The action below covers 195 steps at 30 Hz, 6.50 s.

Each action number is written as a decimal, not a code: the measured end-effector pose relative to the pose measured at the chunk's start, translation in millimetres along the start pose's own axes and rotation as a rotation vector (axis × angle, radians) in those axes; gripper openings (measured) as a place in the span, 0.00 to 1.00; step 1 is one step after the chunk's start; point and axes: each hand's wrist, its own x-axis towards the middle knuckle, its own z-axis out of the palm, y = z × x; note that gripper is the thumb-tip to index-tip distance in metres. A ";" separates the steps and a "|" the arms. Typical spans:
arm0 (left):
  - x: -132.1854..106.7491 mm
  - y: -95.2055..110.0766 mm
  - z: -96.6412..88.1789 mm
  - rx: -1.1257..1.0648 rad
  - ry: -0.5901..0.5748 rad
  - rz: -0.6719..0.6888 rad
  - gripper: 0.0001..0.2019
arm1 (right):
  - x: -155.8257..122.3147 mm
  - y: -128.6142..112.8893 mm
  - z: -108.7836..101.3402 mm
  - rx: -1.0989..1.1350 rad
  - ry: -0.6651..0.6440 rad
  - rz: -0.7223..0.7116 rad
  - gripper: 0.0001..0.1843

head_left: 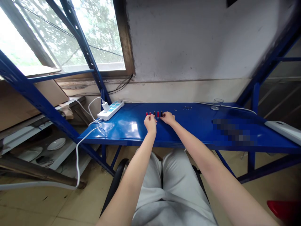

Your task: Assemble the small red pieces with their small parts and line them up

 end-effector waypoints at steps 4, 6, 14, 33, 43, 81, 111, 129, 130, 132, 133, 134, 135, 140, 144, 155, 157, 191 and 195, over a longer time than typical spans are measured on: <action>-1.5 0.5 2.7 0.016 -0.103 0.012 0.13 | -13.0 4.9 -8.8 -0.062 0.047 -0.120 0.06; -4.5 1.8 4.9 0.025 -0.216 0.036 0.15 | -23.4 7.2 -15.2 -0.071 0.091 -0.178 0.06; -16.9 6.1 7.1 0.227 -0.377 0.290 0.18 | -59.6 17.4 -23.5 -0.080 0.243 -0.344 0.09; -6.2 9.2 6.6 -0.081 -0.407 -0.097 0.11 | -68.5 25.1 -24.6 0.150 0.297 -0.343 0.13; -5.7 8.0 5.8 -0.160 -0.464 -0.143 0.13 | -71.4 27.0 -27.0 0.413 0.321 -0.292 0.18; -6.2 10.1 5.3 -0.206 -0.535 -0.204 0.11 | -70.7 24.3 -22.8 0.451 0.457 -0.301 0.25; -10.6 1.4 12.0 -0.003 -0.660 -0.128 0.10 | -67.0 26.5 -21.5 0.417 0.401 -0.248 0.25; -7.6 -2.2 12.7 -0.034 -0.642 -0.163 0.17 | -64.3 29.4 -18.7 0.434 0.381 -0.258 0.27; -7.6 -2.1 12.9 -0.029 -0.640 -0.160 0.17 | -64.3 29.5 -18.6 0.435 0.376 -0.258 0.27; -7.4 -2.1 13.1 -0.017 -0.637 -0.151 0.18 | -64.7 29.5 -18.8 0.440 0.367 -0.256 0.27; -7.3 -2.2 13.2 -0.011 -0.637 -0.146 0.18 | -64.9 29.3 -19.1 0.443 0.365 -0.257 0.27; -7.3 -2.3 13.2 -0.005 -0.637 -0.144 0.18 | -65.1 29.0 -19.4 0.445 0.364 -0.258 0.27; -7.3 -2.4 13.2 -0.001 -0.636 -0.146 0.18 | -65.3 28.7 -19.7 0.446 0.364 -0.259 0.27; -8.4 -0.9 13.0 0.004 -0.611 -0.162 0.19 | -66.6 27.4 -20.8 0.444 0.373 -0.266 0.27; -9.8 1.2 12.0 0.014 -0.576 -0.127 0.16 | -66.8 27.7 -21.0 0.465 0.371 -0.262 0.27; -9.1 -0.1 11.2 0.002 -0.592 -0.078 0.08 | -65.2 28.7 -20.6 0.436 0.379 -0.249 0.25; -8.9 -0.5 11.3 -0.002 -0.587 -0.091 0.08 | -65.4 27.9 -20.9 0.425 0.378 -0.248 0.25; -0.1 -5.6 12.8 -0.107 -0.465 -0.233 0.11 | -69.2 27.9 -23.2 0.419 0.441 -0.220 0.23; 1.9 -7.9 11.6 -0.115 -0.445 -0.242 0.09 | -72.8 26.2 -27.6 0.430 0.529 -0.169 0.23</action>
